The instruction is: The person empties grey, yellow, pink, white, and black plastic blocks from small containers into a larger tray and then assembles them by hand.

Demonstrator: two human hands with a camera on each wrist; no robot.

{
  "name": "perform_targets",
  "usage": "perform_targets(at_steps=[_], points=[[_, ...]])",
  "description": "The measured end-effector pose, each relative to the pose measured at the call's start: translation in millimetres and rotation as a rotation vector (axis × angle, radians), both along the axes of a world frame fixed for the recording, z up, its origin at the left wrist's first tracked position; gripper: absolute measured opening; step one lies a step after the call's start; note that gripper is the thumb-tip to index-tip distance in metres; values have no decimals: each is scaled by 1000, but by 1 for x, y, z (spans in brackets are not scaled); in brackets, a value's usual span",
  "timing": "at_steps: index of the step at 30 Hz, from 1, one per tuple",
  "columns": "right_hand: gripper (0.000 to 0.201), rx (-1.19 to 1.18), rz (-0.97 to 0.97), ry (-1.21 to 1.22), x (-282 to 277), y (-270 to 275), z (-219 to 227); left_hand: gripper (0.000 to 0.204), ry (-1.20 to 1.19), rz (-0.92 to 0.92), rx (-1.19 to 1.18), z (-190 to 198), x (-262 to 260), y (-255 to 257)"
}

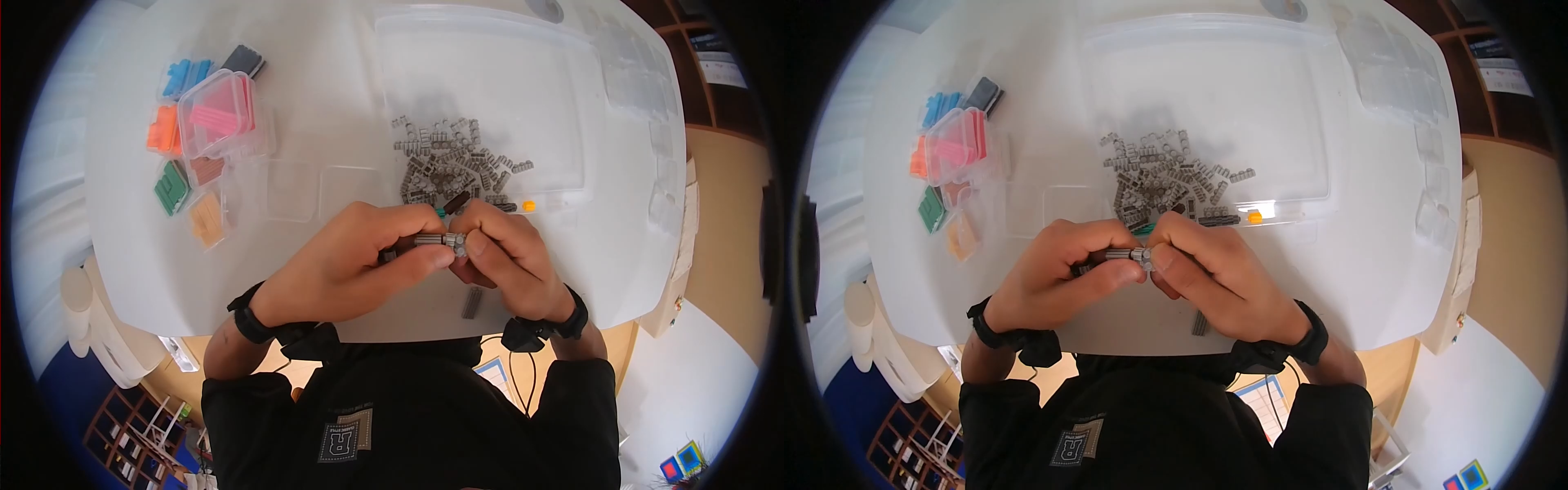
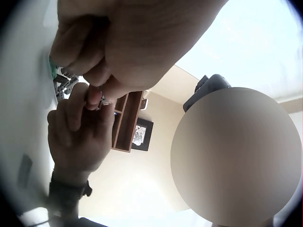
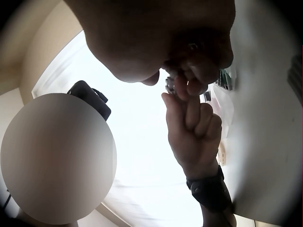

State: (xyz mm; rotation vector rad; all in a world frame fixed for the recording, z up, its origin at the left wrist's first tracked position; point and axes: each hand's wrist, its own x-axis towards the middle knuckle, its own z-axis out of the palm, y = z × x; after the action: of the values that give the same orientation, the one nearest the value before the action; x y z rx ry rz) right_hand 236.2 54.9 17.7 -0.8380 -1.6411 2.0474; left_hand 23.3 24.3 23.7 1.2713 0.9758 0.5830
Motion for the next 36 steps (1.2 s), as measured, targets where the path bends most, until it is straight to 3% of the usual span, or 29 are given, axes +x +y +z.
perform_targets(at_steps=[3,8,12,14,17,24,26,30,32,36], points=[[18,-134,-43,-35,-3,1,3,14,92,59,98,-2,4,-4],[19,123,36,-115,-4,0,-5,29,229,4,245,-2,4,-4],[18,161,20,-112,-6,-2,-9,33,213,39,326,-12,5,-5],[17,235,-2,-77,-6,-2,-12,37,206,32,526,-18,3,-3],[16,128,-6,-107,-4,-2,-6,27,187,4,453,-7,3,-1],[11,231,15,4,-5,-3,-12,27,109,-33,202,3,1,-2],[10,214,-59,-1,-10,-4,-6,26,62,-80,99,1,1,-4],[9,219,-49,26,-6,-5,-8,24,-11,-132,52,7,-3,1],[7,328,9,29,-3,-4,-10,24,72,-89,95,17,-1,3],[6,256,18,39,-3,-6,-6,21,108,-123,156,7,-6,1]])
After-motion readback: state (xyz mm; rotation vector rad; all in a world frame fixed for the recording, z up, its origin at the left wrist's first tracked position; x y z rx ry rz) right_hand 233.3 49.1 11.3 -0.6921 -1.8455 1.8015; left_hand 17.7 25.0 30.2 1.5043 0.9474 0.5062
